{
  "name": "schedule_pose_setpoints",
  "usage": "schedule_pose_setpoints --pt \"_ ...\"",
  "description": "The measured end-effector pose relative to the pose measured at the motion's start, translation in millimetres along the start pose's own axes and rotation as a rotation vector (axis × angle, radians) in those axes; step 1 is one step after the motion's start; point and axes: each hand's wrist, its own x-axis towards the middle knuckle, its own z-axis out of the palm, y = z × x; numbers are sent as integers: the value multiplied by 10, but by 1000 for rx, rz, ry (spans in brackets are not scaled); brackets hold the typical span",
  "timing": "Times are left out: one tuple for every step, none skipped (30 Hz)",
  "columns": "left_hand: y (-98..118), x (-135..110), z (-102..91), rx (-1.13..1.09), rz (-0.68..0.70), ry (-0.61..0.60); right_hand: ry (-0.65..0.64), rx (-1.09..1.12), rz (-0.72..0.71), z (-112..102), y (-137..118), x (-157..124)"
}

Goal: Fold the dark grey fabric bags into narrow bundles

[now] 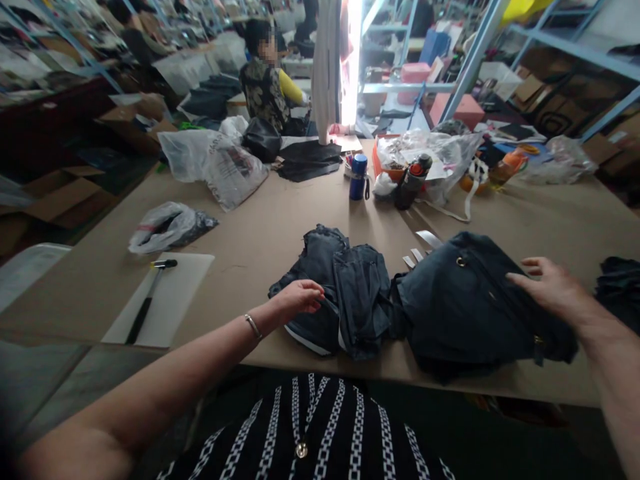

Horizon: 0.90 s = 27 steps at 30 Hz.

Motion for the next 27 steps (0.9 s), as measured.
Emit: schedule_pose_setpoints --pt "-147 17 21 7 -33 3 69 -104 -16 91 27 -67" --pt "-261 31 57 8 -51 3 73 -147 -29 222 -51 -181" --pt "-345 45 103 3 -58 2 8 -115 -77 393 -221 -337" --pt "-402 58 153 -4 -60 4 -81 -31 -123 603 -460 -525" --pt "-439 73 201 -14 -61 7 -238 48 -213 847 -737 -730" --pt "-464 88 241 -25 -62 11 -361 88 -282 1115 -1024 -938" --pt "-484 104 270 -35 -65 17 -467 103 -339 1397 -1292 -1131" --pt "-503 121 288 -43 -69 26 -544 94 -369 1677 -1523 -1296" --pt "-524 139 295 -51 -76 39 -601 16 -370 1942 -1703 -1423" --pt "-548 155 293 -57 -86 56 -613 -33 -331 2181 -1828 -1505" --pt "-573 169 283 -62 -97 73 -618 -63 -277 2384 -1900 -1543" --pt "-596 180 271 -66 -108 87 -613 -78 -226 2543 -1926 -1542" --pt "-615 187 257 -69 -117 97 -603 -63 -182 2656 -1915 -1510" --pt "-628 189 245 -70 -123 103 -599 -32 -154 2721 -1877 -1456" --pt "-634 185 237 -69 -123 106 -595 11 -144 2742 -1823 -1391" --pt "-630 177 235 -66 -118 105 -594 63 -138 2723 -1761 -1325" --pt "-619 164 239 -64 -108 99 -596 123 -135 2669 -1700 -1266" --pt "-601 148 249 -63 -94 89 -602 192 -133 2589 -1645 -1220" --pt "-577 130 267 -64 -80 75 -615 267 -129 2492 -1601 -1193" --pt "-550 111 291 -66 -61 56 -634 347 -121 2387 -1570 -1185" --pt "-519 93 321 -70 -39 34 -659 426 -108 2283 -1553 -1197" --pt "-486 76 356 -78 -13 9 -687 502 -93 2188 -1550 -1225" --pt "-452 60 393 -90 15 -18 -714 567 -78 2110 -1557 -1266" --pt "-417 47 432 -106 43 -48 -739 618 -67 2050 -1573 -1315" --pt "-382 34 469 -124 69 -76 -765 669 -52 2010 -1594 -1365" --pt "-348 23 501 -141 89 -97 -794 724 -29 1988 -1619 -1411" --pt "-316 13 527 -152 100 -109 -822 775 -6 1980 -1644 -1451"
